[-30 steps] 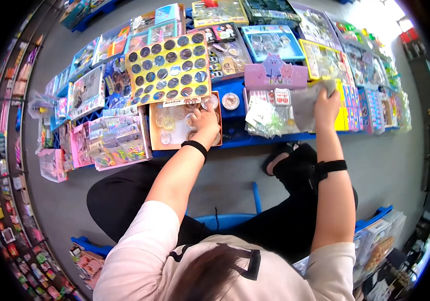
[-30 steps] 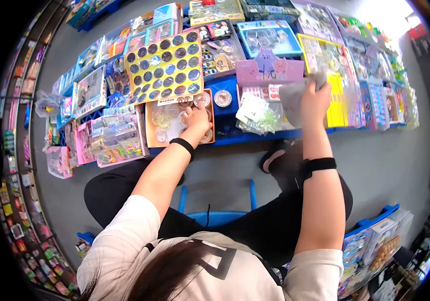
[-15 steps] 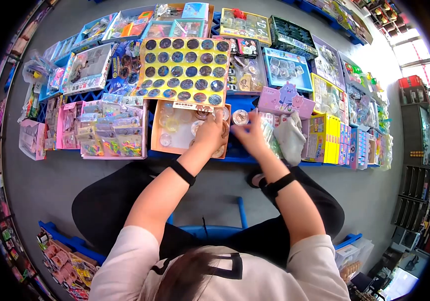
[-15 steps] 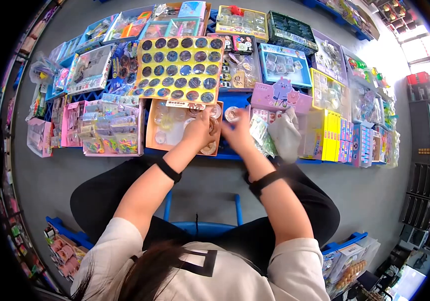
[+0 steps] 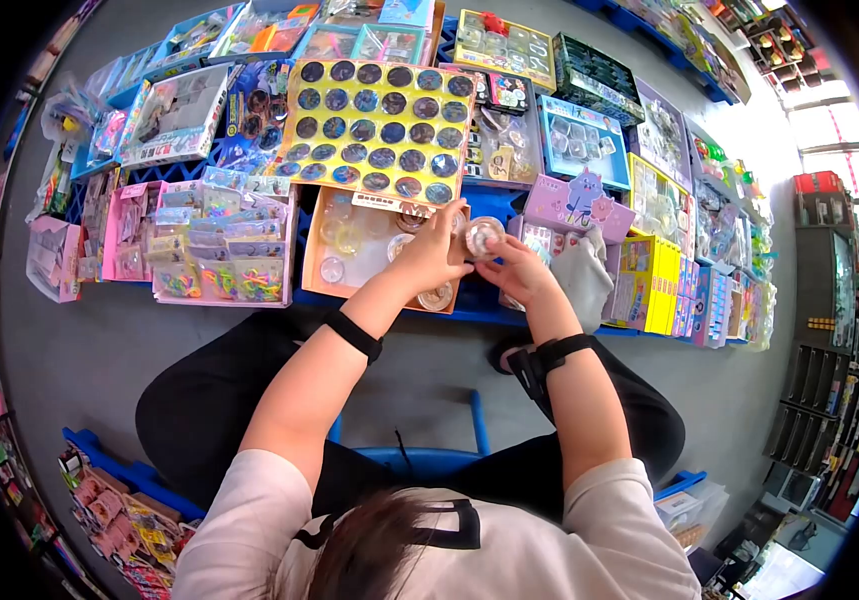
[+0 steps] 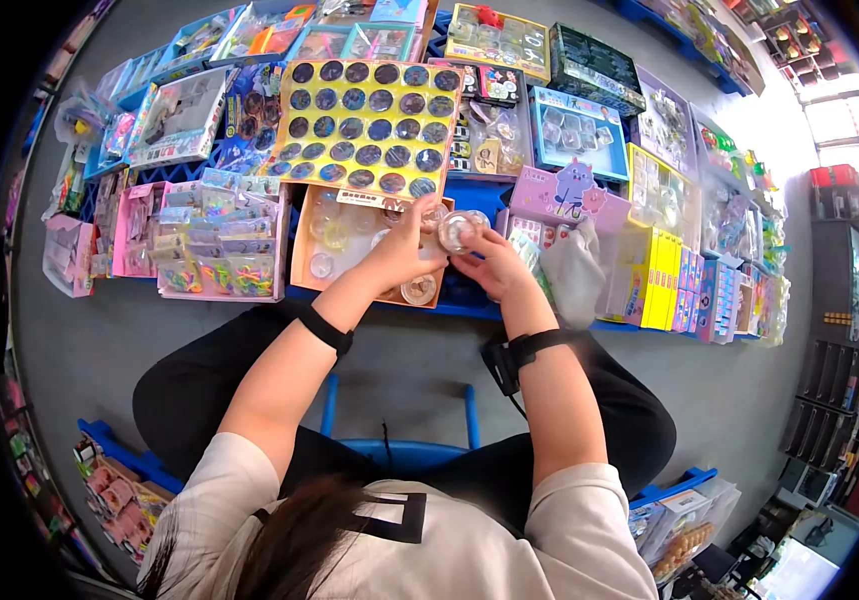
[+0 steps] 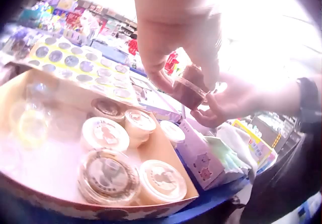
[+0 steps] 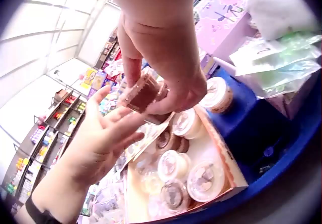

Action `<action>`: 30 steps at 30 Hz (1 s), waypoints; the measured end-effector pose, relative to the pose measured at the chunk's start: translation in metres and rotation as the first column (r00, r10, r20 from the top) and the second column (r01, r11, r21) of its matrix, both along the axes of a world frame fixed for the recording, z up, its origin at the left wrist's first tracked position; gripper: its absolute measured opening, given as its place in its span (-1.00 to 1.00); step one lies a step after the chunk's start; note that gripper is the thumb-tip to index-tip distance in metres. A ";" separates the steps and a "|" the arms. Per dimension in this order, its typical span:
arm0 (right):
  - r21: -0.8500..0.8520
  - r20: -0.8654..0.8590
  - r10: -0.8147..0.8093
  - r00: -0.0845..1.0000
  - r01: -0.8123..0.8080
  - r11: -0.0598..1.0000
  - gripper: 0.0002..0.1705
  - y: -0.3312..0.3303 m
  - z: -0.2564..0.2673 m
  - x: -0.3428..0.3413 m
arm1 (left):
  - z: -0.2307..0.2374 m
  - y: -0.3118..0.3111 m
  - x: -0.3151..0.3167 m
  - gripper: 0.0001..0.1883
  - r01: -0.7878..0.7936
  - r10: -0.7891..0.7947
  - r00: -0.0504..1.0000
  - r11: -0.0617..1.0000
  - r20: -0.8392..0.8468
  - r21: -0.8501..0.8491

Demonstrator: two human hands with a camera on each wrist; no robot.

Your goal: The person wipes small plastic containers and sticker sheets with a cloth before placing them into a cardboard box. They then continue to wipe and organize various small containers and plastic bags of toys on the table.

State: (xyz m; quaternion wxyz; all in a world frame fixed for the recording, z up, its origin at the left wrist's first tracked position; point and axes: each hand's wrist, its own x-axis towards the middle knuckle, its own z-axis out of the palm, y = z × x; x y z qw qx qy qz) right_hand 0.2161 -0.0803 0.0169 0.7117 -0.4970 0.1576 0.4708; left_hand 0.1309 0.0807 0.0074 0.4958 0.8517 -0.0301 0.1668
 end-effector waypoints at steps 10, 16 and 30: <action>-0.143 0.123 -0.511 0.851 0.525 0.839 -0.66 0.015 -0.060 0.006 | -0.024 0.006 -0.047 -0.23 0.190 0.239 0.674 0.858 -0.699 0.477; -0.095 0.100 -0.490 0.866 0.499 0.861 -0.71 0.021 -0.062 0.012 | -0.038 -0.004 -0.052 -0.26 0.196 0.213 0.684 0.868 -0.698 0.457; -0.035 -0.191 -0.639 0.745 0.646 0.763 0.04 0.035 -0.037 -0.011 | -0.045 -0.009 -0.054 -0.37 0.041 0.301 0.652 0.903 -0.696 0.428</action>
